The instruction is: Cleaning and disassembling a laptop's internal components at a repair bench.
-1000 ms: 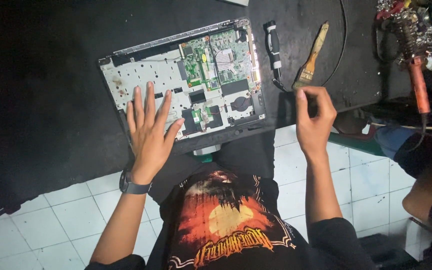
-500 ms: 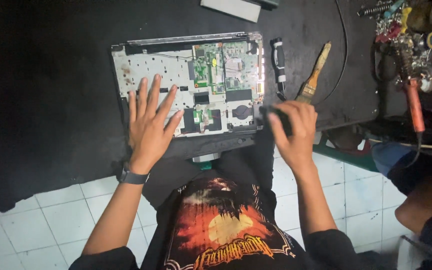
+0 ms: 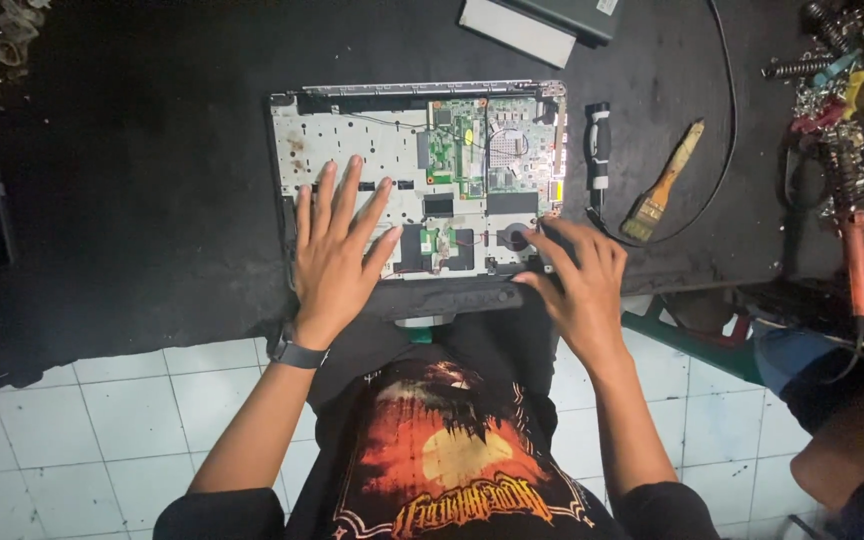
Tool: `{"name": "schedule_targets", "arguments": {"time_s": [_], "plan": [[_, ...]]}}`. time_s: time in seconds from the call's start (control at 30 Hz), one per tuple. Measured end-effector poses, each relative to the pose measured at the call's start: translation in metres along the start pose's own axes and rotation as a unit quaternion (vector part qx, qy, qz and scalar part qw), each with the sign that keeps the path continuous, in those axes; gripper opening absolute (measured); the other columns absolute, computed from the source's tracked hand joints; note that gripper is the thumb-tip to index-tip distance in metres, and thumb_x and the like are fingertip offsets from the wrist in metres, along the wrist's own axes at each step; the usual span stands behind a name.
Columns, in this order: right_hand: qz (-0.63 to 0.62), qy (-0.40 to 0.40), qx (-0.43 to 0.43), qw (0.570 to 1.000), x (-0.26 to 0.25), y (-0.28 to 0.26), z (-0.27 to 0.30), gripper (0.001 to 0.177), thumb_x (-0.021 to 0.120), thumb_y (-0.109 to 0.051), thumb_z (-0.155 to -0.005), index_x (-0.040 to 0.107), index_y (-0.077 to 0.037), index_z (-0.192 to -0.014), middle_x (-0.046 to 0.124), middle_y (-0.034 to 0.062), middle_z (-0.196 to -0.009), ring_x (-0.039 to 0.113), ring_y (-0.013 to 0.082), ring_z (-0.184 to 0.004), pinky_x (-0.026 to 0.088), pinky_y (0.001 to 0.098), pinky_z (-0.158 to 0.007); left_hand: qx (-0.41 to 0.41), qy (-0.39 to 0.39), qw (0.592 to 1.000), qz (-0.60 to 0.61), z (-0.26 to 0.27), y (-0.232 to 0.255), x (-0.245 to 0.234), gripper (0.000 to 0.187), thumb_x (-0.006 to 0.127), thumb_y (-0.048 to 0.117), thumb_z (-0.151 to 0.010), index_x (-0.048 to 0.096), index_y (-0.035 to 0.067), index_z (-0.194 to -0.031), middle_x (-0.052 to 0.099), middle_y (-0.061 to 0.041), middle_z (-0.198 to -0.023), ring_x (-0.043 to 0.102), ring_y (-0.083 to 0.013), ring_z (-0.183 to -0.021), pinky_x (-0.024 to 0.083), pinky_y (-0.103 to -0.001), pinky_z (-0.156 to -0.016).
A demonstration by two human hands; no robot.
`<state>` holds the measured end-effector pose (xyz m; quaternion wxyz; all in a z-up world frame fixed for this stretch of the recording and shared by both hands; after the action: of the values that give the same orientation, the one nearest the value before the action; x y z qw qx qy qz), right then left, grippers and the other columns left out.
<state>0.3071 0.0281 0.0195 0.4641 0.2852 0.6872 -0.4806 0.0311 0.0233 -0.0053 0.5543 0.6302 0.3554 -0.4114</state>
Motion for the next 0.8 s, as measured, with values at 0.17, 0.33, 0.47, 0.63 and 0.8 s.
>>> {"name": "schedule_targets", "arguments": {"time_s": [0.17,0.33,0.47,0.63,0.8], "plan": [[-0.012,0.021,0.003,1.000,0.000,-0.001,-0.001,0.061,0.085,-0.032,-0.083,0.063,-0.024,-0.140,0.063,0.0050,-0.137,0.053,0.0265,-0.128,0.036,0.0491,-0.105,-0.004,0.012,1.000,0.006,0.001,-0.002,0.001,0.051,0.055,0.046,-0.109,0.054,0.022,-0.154,0.023,-0.010,-0.171,0.012,-0.0330,-0.158,0.001,-0.056,-0.125],[-0.028,0.036,0.016,0.999,-0.004,0.004,0.001,0.069,0.087,-0.033,-0.084,0.059,-0.018,-0.145,0.063,0.0044,-0.140,0.051,0.0275,-0.133,0.034,0.0500,-0.108,0.000,0.021,1.000,0.010,0.000,-0.002,0.002,0.050,0.057,0.045,-0.109,0.055,0.023,-0.154,0.025,-0.009,-0.170,0.013,-0.0325,-0.157,0.002,-0.056,-0.125],[-0.092,0.089,0.028,0.991,-0.016,0.022,0.009,0.047,0.083,-0.028,-0.092,0.067,-0.013,-0.134,0.070,0.0064,-0.126,0.056,0.0291,-0.123,0.036,0.0470,-0.105,0.009,0.045,0.998,0.035,0.000,-0.001,-0.001,0.046,0.061,0.040,-0.110,0.060,0.020,-0.151,0.027,-0.010,-0.169,0.015,-0.0339,-0.157,0.004,-0.058,-0.124],[-0.099,0.177,0.079,0.976,-0.047,0.046,0.023,0.018,0.071,-0.007,-0.106,0.071,-0.007,-0.124,0.070,0.0081,-0.111,0.058,0.0281,-0.109,0.038,0.0436,-0.099,0.020,0.062,0.997,0.043,0.001,0.002,-0.004,0.044,0.064,0.037,-0.110,0.063,0.017,-0.149,0.029,-0.013,-0.168,0.017,-0.0351,-0.156,0.007,-0.059,-0.123],[-0.083,0.191,0.095,0.974,-0.060,0.051,0.024,0.012,0.067,-0.006,-0.111,0.074,-0.009,-0.120,0.070,0.0043,-0.109,0.061,0.0271,-0.106,0.041,0.0412,-0.096,0.019,0.063,0.997,0.044,-0.001,0.002,-0.006,0.043,0.065,0.036,-0.109,0.065,0.017,-0.147,0.032,-0.012,-0.167,0.019,-0.0354,-0.155,0.007,-0.060,-0.123]]}}
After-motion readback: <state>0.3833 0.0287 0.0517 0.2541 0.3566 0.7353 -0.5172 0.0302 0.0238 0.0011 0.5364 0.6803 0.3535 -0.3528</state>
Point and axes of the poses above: each hand's wrist, its own z-axis away from the middle knuckle, its own x-axis out of the palm, y = z × x, the point moved 6 cm from there along -z, towards the middle knuckle
